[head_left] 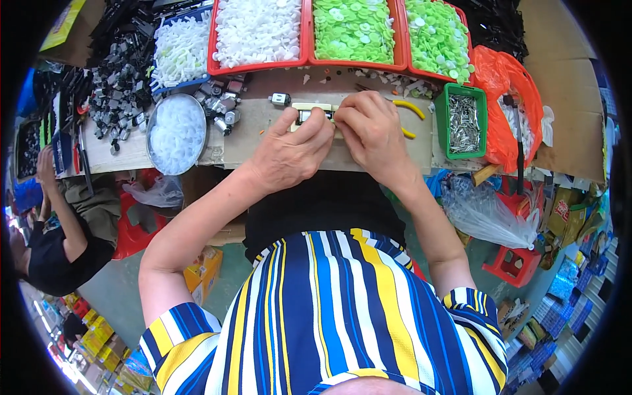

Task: Assembling small electronic components using an assembly jig, pliers, and a small hammer to seat pins and parts.

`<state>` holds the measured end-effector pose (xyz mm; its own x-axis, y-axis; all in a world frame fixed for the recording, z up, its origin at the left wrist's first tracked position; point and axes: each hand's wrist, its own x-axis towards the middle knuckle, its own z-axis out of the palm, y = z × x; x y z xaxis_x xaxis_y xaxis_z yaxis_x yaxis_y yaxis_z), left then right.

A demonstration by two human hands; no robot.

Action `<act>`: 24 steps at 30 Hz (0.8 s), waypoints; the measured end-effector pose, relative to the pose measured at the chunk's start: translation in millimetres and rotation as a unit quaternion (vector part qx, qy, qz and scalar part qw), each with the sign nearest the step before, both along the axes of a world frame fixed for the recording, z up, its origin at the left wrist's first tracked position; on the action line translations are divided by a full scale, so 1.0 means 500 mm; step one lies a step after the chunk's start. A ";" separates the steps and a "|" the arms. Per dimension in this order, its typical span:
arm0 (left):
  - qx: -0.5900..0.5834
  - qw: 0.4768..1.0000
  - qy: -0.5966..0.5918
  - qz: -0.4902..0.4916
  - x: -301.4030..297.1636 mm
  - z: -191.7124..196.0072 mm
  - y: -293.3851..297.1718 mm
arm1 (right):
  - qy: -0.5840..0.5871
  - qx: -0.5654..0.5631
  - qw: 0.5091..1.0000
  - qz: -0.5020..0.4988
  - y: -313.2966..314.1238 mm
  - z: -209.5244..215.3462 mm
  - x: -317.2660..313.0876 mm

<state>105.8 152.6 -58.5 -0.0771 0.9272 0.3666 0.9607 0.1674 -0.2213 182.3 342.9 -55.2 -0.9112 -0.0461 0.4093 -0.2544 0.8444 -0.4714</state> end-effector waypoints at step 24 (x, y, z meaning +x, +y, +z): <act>0.187 0.926 -0.320 -0.067 -0.074 0.066 0.189 | -0.080 0.083 0.940 -0.322 0.273 0.031 0.143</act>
<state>68.8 247.2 -25.5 -0.2828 0.7618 0.5828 0.8929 -0.0127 0.4500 254.1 479.1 -39.8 -0.8218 0.4839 0.3008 0.3966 0.8648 -0.3079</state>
